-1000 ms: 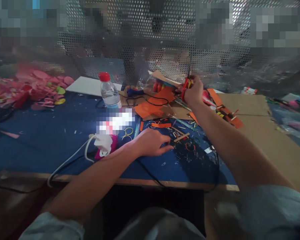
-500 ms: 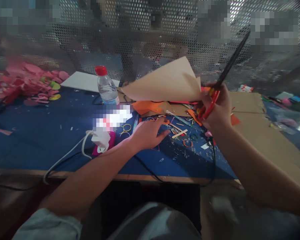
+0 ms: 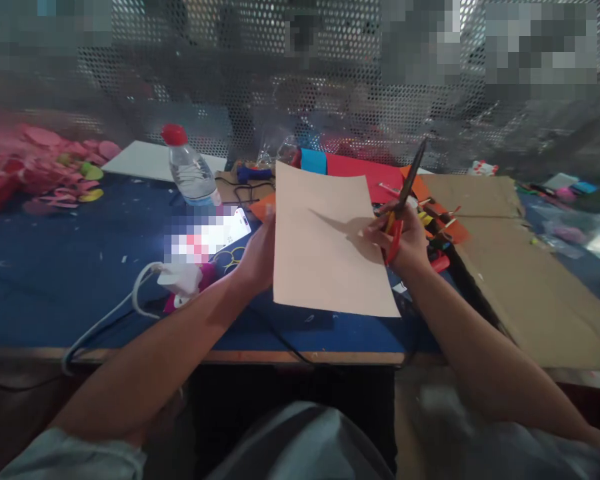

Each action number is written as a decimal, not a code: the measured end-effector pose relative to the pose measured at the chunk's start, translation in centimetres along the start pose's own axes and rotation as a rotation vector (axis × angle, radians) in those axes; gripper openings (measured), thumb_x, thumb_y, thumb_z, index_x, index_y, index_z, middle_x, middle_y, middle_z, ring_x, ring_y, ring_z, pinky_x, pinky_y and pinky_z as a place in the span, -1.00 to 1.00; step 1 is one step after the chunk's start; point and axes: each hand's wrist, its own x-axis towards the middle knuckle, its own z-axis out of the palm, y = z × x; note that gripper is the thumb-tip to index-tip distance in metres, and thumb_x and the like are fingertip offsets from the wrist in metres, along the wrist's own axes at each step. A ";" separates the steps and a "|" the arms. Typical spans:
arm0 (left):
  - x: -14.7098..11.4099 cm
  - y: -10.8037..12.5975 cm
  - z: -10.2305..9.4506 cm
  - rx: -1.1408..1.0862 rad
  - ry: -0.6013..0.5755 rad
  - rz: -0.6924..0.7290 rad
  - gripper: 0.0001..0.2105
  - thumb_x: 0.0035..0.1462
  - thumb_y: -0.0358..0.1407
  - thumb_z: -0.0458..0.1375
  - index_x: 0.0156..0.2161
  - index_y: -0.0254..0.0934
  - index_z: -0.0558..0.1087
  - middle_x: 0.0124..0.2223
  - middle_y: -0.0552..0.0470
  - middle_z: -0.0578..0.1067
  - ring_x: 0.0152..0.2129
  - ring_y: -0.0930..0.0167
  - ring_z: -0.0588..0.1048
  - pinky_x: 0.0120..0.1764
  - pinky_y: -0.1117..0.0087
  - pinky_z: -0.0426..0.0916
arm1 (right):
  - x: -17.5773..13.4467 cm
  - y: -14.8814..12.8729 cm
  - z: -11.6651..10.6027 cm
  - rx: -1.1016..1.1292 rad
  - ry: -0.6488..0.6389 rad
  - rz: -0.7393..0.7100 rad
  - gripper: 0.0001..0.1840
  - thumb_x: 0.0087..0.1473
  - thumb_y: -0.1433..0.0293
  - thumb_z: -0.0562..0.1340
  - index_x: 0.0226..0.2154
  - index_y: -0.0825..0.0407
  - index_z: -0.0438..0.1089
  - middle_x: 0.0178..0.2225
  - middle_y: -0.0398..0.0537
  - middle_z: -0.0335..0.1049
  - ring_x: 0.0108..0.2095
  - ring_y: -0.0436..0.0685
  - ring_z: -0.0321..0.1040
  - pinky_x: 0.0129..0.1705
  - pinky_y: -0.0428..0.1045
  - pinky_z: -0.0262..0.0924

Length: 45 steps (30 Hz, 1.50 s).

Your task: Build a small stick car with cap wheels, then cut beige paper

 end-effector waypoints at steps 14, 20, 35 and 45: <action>0.3 -0.8 1.8 -0.127 0.213 0.157 -0.70 0.23 -0.30 0.22 0.05 -0.28 0.56 0.04 -0.16 0.68 0.21 0.07 0.54 0.23 0.03 0.48 | 0.1 -0.3 0.0 0.009 0.165 -0.022 -0.52 0.11 0.01 0.43 -0.11 -0.23 0.20 -0.12 -0.04 0.57 0.04 0.35 0.59 -0.17 0.26 0.56; 0.7 0.0 1.9 -0.186 0.349 0.350 -0.62 0.31 -0.25 0.19 0.21 -0.06 0.47 0.21 -0.05 0.60 0.25 0.17 0.51 0.29 0.14 0.43 | -0.1 0.1 -0.1 0.054 0.114 0.114 -0.48 0.06 -0.11 0.43 -0.14 -0.23 0.26 -0.20 -0.08 0.48 -0.09 0.33 0.59 -0.36 0.17 0.51; -0.4 -0.2 1.9 -0.251 0.123 -0.165 -0.71 0.29 -0.27 0.21 0.05 -0.35 0.56 0.01 -0.24 0.68 0.09 0.01 0.62 0.11 -0.08 0.55 | -1.0 0.1 -0.3 0.011 0.103 0.139 -0.54 0.19 -0.21 0.28 -0.17 -0.22 0.38 -0.34 -0.09 0.38 -0.35 0.23 0.42 -0.34 0.15 0.38; -0.4 0.0 2.2 -0.263 0.151 -0.178 -0.75 0.37 -0.26 0.14 0.04 -0.30 0.55 0.00 -0.20 0.69 0.07 0.05 0.64 0.13 -0.05 0.55 | -0.5 -0.3 0.1 0.144 0.159 0.188 -0.54 0.19 -0.17 0.25 -0.13 -0.19 0.32 -0.12 0.03 0.52 0.02 0.42 0.53 -0.21 0.29 0.53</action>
